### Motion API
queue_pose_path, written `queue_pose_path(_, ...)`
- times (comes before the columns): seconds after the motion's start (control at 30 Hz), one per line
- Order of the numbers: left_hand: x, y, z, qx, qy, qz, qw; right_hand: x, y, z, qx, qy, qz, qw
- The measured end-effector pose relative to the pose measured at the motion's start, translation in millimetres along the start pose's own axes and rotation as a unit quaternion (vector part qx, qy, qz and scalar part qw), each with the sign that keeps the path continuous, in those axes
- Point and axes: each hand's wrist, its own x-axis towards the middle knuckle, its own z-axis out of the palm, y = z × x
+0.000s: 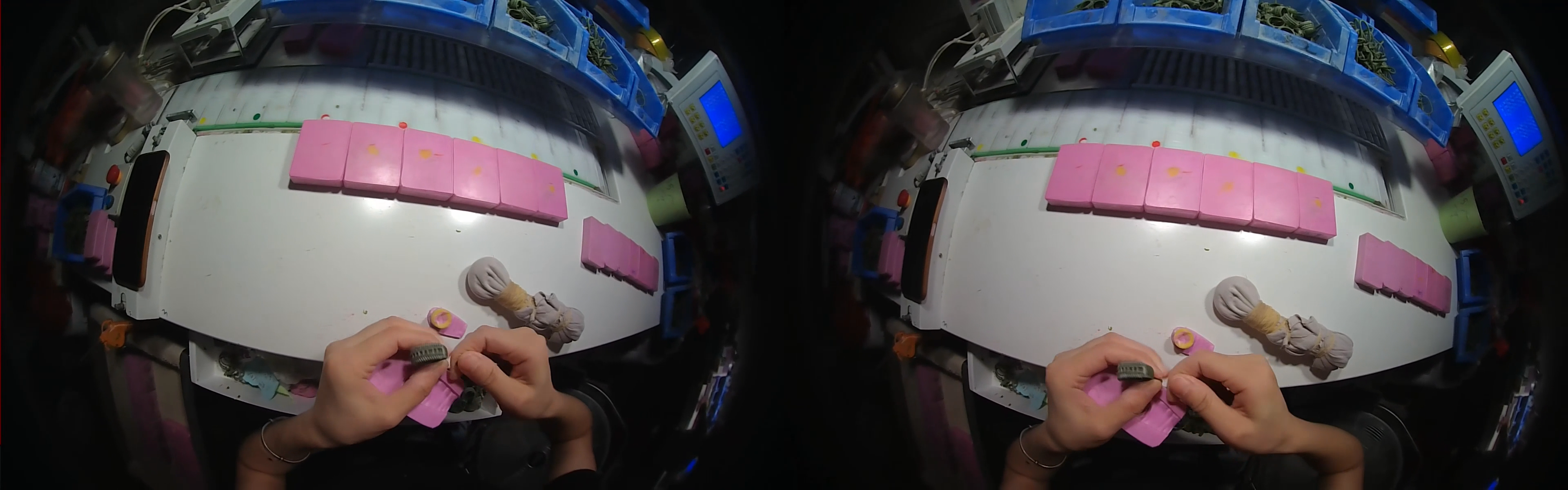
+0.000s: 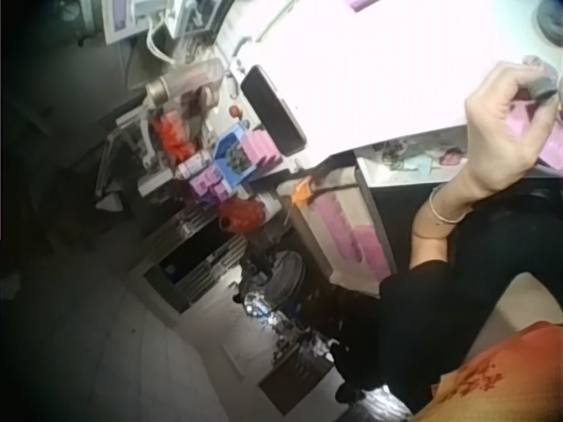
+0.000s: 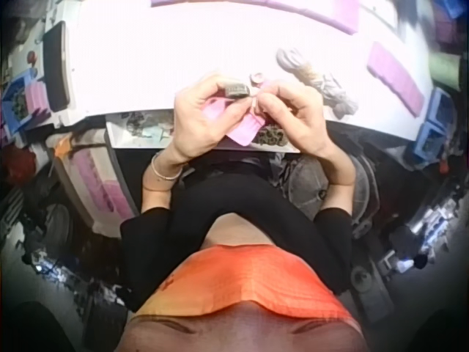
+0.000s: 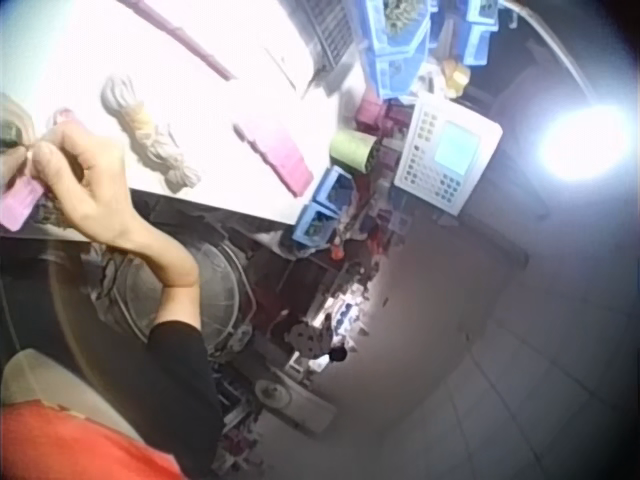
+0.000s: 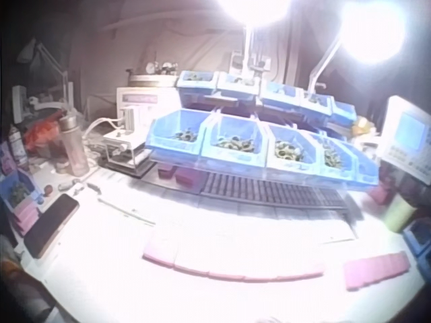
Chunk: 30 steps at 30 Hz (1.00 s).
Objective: The person assembles small metal rings into pink rectangular plastic molds. They pick up a mold, insert a ring, and then use a cloth to wipe the interior of the mold. This process is repeated for multiple molds arranged on a white workbench.
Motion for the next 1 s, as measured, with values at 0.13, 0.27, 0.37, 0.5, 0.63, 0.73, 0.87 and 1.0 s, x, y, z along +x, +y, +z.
queue_pose_path(0.13, -1.7, 3.6, -5.8, 0.117, 0.021, 0.059, 0.991, -4.0, -10.9, -13.8, -0.205, -0.081, 0.108, 0.969)
queue_pose_path(0.27, 2.5, 9.7, -6.5, 0.191, 0.014, 0.125, 0.973, -15.9, 1.4, -19.6, -0.365, -0.101, 0.045, 0.925)
queue_pose_path(0.37, 2.3, 10.8, -2.2, 0.205, 0.018, 0.156, 0.966, -15.4, 0.5, -18.8, -0.339, -0.033, -0.028, 0.940)
queue_pose_path(0.5, 4.2, 13.0, 1.4, 0.224, 0.028, 0.168, 0.960, -10.3, -20.2, -14.9, -0.291, 0.031, -0.140, 0.946)
queue_pose_path(0.63, 4.5, 13.9, 1.2, 0.269, 0.037, 0.191, 0.943, -8.2, -26.0, -6.2, -0.241, 0.070, -0.173, 0.952)
queue_pose_path(0.73, 3.0, 14.5, -2.1, 0.324, 0.054, 0.232, 0.915, -8.0, -27.5, -8.3, -0.294, 0.024, -0.214, 0.931)
queue_pose_path(0.87, 7.9, 17.4, -6.5, 0.359, 0.083, 0.298, 0.880, -8.9, -14.6, -7.4, -0.334, 0.057, -0.315, 0.887)
queue_pose_path(1.0, 16.4, 14.6, -6.8, 0.345, 0.080, 0.286, 0.890, 3.5, -18.5, -10.7, -0.412, 0.014, -0.319, 0.853)
